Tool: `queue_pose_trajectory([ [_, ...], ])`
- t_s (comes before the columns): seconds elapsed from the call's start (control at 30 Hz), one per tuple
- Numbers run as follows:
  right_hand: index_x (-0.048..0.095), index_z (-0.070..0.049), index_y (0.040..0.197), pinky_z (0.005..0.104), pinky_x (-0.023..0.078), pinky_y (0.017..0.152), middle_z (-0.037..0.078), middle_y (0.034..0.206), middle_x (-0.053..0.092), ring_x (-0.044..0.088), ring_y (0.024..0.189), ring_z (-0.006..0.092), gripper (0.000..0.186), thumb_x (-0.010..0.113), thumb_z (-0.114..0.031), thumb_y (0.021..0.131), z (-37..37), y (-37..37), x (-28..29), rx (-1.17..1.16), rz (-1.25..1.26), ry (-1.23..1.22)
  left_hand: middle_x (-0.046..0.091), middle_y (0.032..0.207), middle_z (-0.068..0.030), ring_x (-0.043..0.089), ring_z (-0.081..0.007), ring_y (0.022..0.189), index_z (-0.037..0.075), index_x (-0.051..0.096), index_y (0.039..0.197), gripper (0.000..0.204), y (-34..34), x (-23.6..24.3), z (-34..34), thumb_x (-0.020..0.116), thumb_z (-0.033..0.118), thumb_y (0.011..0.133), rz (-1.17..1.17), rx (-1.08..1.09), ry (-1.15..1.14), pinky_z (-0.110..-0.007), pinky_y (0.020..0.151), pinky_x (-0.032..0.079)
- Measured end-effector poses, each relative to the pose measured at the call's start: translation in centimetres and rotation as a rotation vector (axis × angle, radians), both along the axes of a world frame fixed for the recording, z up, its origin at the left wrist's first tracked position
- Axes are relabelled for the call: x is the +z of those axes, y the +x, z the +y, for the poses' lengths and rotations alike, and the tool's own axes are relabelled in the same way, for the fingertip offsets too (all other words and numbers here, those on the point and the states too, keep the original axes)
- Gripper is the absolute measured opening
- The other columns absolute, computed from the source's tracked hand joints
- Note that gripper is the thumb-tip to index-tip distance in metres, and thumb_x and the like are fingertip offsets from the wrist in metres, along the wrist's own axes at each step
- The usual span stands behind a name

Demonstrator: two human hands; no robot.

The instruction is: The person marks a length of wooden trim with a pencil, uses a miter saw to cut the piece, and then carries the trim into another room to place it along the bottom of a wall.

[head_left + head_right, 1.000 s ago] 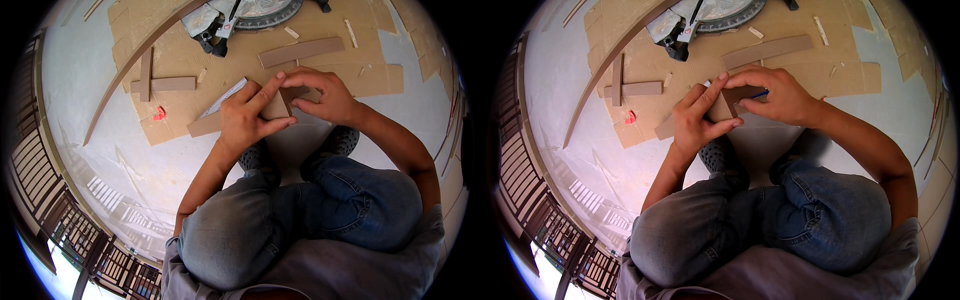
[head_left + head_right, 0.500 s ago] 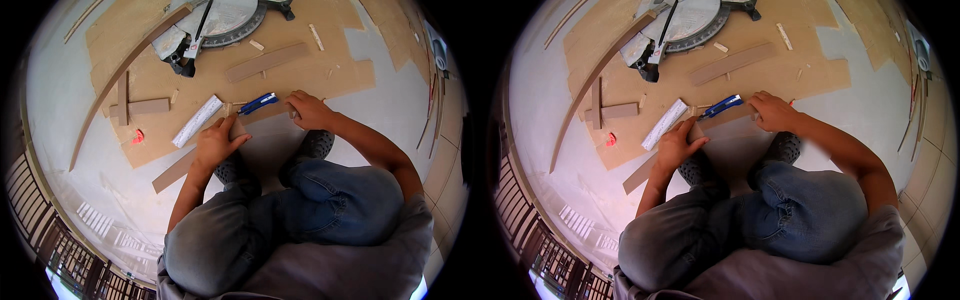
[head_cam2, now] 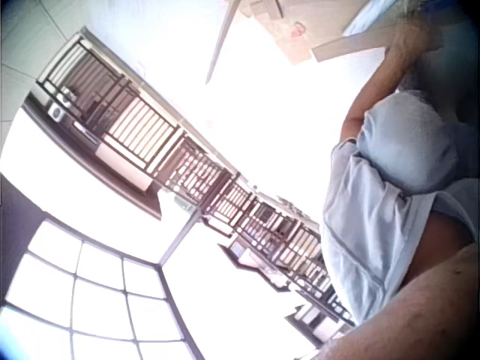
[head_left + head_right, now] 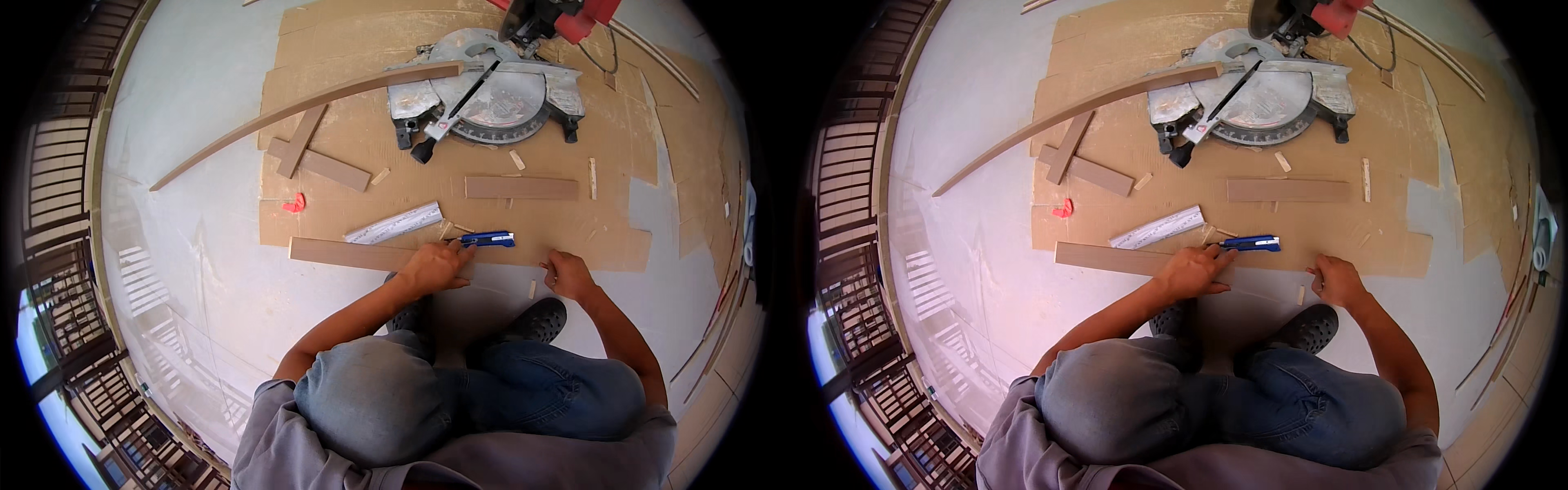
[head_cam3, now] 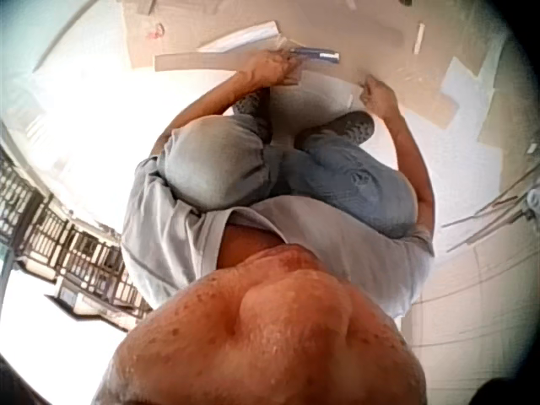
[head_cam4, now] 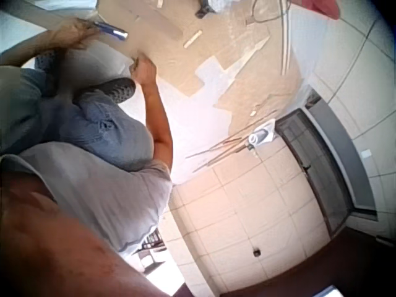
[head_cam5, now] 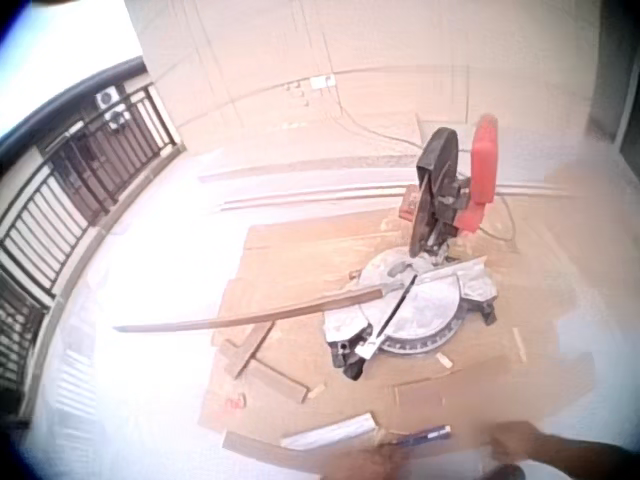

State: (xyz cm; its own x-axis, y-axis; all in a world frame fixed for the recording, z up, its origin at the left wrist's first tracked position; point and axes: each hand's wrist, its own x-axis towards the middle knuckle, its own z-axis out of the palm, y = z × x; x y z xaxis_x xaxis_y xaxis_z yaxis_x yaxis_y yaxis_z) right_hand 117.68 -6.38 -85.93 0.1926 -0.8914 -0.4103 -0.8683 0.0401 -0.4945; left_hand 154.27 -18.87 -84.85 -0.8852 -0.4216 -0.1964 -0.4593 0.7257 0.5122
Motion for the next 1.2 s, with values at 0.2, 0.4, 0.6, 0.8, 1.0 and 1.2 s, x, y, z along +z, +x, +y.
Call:
queue_pose_trajectory([
  [0.2,0.061,-0.003,0.101,0.0322,0.053,0.069,0.008,0.087,0.067,0.065,0.075,0.0175,0.017,0.072,-0.009,0.091,-3.7,7.3,3.4,-0.372,-0.62,0.336,0.067,0.112,-0.017,0.071,-0.0353,0.097,0.001,0.05,0.144,0.083,-1.9,-0.1,1.2,0.081,0.046,0.081,0.104,-0.074,0.061,-0.042,0.082,0.057],
  [0.4,0.062,-0.004,0.103,0.029,0.051,0.063,0.003,0.082,0.063,0.061,0.07,0.013,0.019,0.075,-0.006,0.09,-3.3,10.2,5.1,-0.503,-0.807,0.687,0.067,0.116,-0.0174,0.069,-0.0389,0.101,0.003,0.048,0.143,0.082,-3.1,0.7,1.6,0.082,0.042,0.08,0.188,-0.103,0.218,-0.045,0.086,0.056],
  [0.6,0.06,-0.008,0.109,0.0269,0.046,0.058,0.002,0.078,0.061,0.059,0.065,0.0114,0.021,0.065,-0.007,0.089,-2.6,9.1,4.2,-0.656,-0.82,0.639,0.065,0.109,-0.015,0.066,-0.0359,0.103,0.005,0.057,0.134,0.067,-1.5,1.1,0.6,0.081,0.039,0.082,0.422,-0.057,0.037,-0.045,0.091,0.053],
  [0.8,0.059,-0.01,0.112,0.0252,0.039,0.055,0.001,0.077,0.061,0.058,0.066,0.0099,0.021,0.062,-0.008,0.091,-2.0,4.5,4.2,-0.732,-0.785,0.507,0.068,0.094,-0.0104,0.068,-0.031,0.09,0.007,0.071,0.109,0.025,7.7,1.5,-10.3,0.072,0.025,0.091,0.275,0.438,-0.326,-0.043,0.082,0.055],
  [1.0,0.06,-0.01,0.114,0.025,0.04,0.057,0.001,0.078,0.062,0.058,0.067,0.0092,0.025,0.072,-0.012,0.092,-1.9,3.7,4.6,-0.793,-0.701,0.466,0.069,0.119,-0.0168,0.065,-0.0375,0.111,0.007,0.064,0.131,0.042,22.1,3.4,-26.5,0.069,0.02,0.092,-0.151,0.971,-0.61,-0.047,0.095,0.054],
  [1.2,0.058,-0.009,0.12,0.0267,0.042,0.063,0.001,0.08,0.063,0.061,0.071,0.0119,0.037,0.078,-0.011,0.089,-2.3,3.8,5.2,-0.883,-0.792,0.499,0.06,0.142,-0.0107,0.055,-0.035,0.131,0.014,0.062,0.137,0.053,23.2,2.0,-33.0,0.076,0.021,0.087,-0.241,0.733,-0.652,-0.046,0.109,0.048],
])
